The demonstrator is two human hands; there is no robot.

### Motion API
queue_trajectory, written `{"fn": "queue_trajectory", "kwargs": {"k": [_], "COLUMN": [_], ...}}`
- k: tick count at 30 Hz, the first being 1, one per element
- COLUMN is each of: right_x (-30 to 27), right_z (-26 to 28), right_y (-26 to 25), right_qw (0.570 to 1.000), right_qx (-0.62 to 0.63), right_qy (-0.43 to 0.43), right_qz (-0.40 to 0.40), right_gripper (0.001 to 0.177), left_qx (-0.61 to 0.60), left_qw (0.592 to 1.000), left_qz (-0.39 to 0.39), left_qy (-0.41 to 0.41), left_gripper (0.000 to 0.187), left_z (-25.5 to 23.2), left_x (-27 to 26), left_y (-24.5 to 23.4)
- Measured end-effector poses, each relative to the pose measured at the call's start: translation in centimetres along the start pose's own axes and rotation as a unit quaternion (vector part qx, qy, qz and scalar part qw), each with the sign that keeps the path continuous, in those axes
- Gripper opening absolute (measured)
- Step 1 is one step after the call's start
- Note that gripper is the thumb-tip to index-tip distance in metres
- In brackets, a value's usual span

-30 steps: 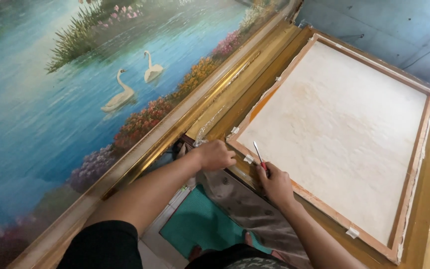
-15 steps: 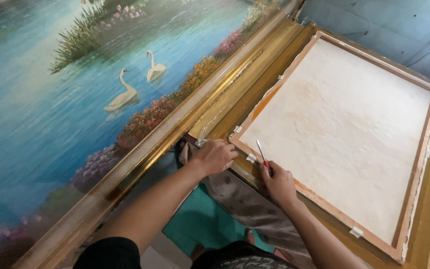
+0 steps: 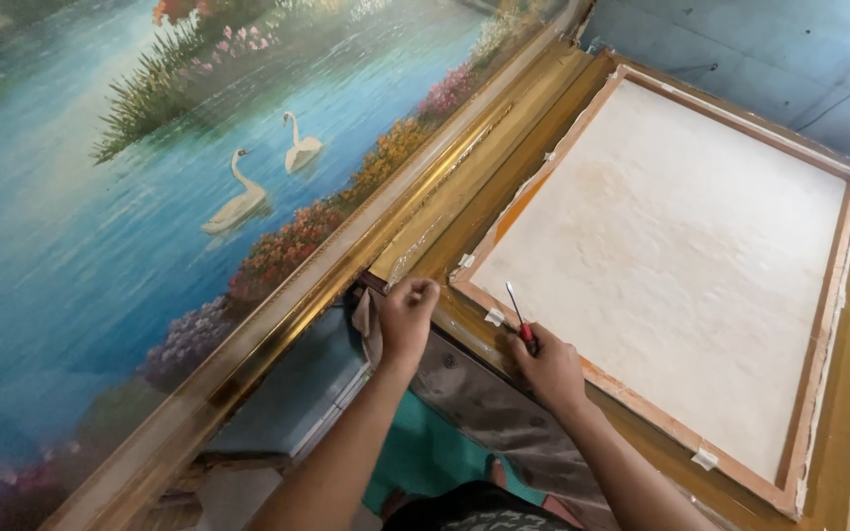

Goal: Trimming excess plastic wrap from a framed canvas using a utility knife and then moving the artwork.

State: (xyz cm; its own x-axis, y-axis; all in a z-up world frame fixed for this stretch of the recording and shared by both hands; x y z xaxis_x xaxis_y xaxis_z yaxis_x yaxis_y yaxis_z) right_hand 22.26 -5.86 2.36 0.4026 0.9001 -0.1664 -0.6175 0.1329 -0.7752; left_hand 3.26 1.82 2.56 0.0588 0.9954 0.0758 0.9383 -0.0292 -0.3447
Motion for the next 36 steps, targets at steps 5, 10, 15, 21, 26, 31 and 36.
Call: {"fn": "queue_trajectory", "kwargs": {"k": [5, 10, 15, 21, 26, 31, 36], "right_x": [-0.4, -3.3, -7.4, -10.1, -12.5, -14.7, -16.4], "right_z": [0.6, 3.5, 6.0, 3.9, -0.3, -6.0, -12.4], "right_y": [0.1, -1.1, -1.7, -2.3, -4.9, -7.9, -11.5], "right_qw": [0.999, 0.988, 0.939, 0.883, 0.822, 0.769, 0.736], "right_qx": [0.001, 0.143, 0.321, 0.452, 0.514, 0.562, 0.583], "right_qy": [0.034, 0.024, 0.069, 0.125, 0.243, 0.297, 0.332], "right_qz": [0.013, 0.053, 0.099, 0.017, -0.036, -0.072, -0.091], "right_gripper": [0.029, 0.021, 0.008, 0.009, 0.017, 0.025, 0.023], "left_qx": [-0.342, -0.315, -0.309, -0.208, -0.103, -0.004, 0.022], "left_qw": [0.882, 0.899, 0.93, 0.969, 0.966, 0.912, 0.85], "left_qz": [-0.127, -0.019, 0.075, 0.136, 0.213, 0.277, 0.348], "left_qy": [-0.298, -0.303, -0.187, 0.003, 0.106, 0.301, 0.393], "left_gripper": [0.009, 0.012, 0.008, 0.004, 0.006, 0.006, 0.012], "left_z": [-2.3, 0.1, -3.5, -3.4, -8.0, -10.4, -12.4], "left_x": [-6.4, -8.4, -9.0, -10.4, -12.0, -14.3, -16.8], "left_y": [0.2, 1.7, 0.5, 2.0, 4.2, 8.8, 14.9]}}
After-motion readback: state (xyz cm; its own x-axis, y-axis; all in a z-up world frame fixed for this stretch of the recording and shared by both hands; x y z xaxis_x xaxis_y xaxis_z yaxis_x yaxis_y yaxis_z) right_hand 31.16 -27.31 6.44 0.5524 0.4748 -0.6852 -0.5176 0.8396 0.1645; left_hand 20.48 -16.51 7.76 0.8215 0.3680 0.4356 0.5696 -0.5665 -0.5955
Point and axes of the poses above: each hand's wrist, its own x-axis towards the middle knuckle, its own y-axis out of the palm, z = x × y, the point moved 2 cm from there along x, towards the middle knuckle, and after that the axes turned 3 degrees about y, right-handed, at the moved point
